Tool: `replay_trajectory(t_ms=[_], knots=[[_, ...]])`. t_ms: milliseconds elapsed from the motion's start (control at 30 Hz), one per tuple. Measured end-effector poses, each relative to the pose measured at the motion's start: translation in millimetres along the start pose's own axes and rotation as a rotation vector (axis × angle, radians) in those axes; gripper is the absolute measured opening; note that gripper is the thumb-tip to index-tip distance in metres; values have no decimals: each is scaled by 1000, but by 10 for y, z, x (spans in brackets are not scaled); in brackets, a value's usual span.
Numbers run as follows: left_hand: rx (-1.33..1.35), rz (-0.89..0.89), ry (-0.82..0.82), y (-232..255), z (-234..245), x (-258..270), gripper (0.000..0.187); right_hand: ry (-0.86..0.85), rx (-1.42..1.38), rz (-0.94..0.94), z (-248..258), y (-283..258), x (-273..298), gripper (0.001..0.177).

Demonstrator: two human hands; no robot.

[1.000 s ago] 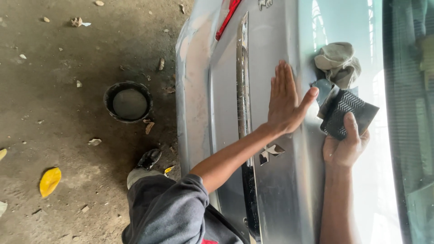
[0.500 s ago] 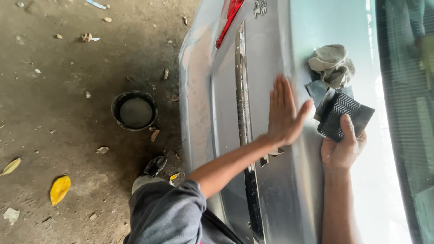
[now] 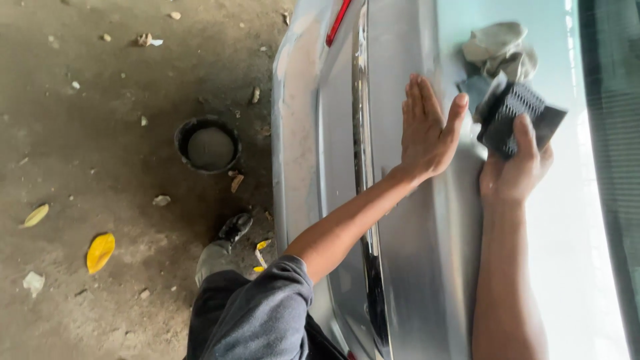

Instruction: The person sands the rear trunk area of a silver car using a sanding block and a cloth. They repeatedly rub the surface and wipe it down to smooth the paint.

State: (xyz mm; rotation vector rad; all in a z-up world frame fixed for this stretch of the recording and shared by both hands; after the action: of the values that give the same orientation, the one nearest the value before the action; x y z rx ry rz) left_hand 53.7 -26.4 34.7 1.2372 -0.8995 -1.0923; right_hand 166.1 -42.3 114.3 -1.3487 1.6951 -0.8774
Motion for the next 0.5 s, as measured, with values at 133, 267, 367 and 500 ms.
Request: replay_trajectory(t_ms=[133,267,367,500], knots=[[-14,-7,14,2,-80,308,117,-69,-22,3,78,24,-76,29],[-32,-64,2,-55,-157,630,121,-184,-2,41,125,14,-61,26],[-75,-142,-44,-77,-99,901,123,-261,12,83,204,56,-142,24],[-95,-194,-132,5,265,1260,124,-277,-26,106,389,69,-273,23]])
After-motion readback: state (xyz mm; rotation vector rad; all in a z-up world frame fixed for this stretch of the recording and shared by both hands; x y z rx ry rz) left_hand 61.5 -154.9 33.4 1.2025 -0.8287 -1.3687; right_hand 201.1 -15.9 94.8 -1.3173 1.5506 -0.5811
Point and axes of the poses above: each hand's wrist, its own x-axis away from the middle knuckle, its own z-axis out of the back of the hand, y = z × x, the point moved 1 cm from there along -x, towards the middle knuckle, and after that the axes turned 13 degrees about -x, right-handed, at the moved point
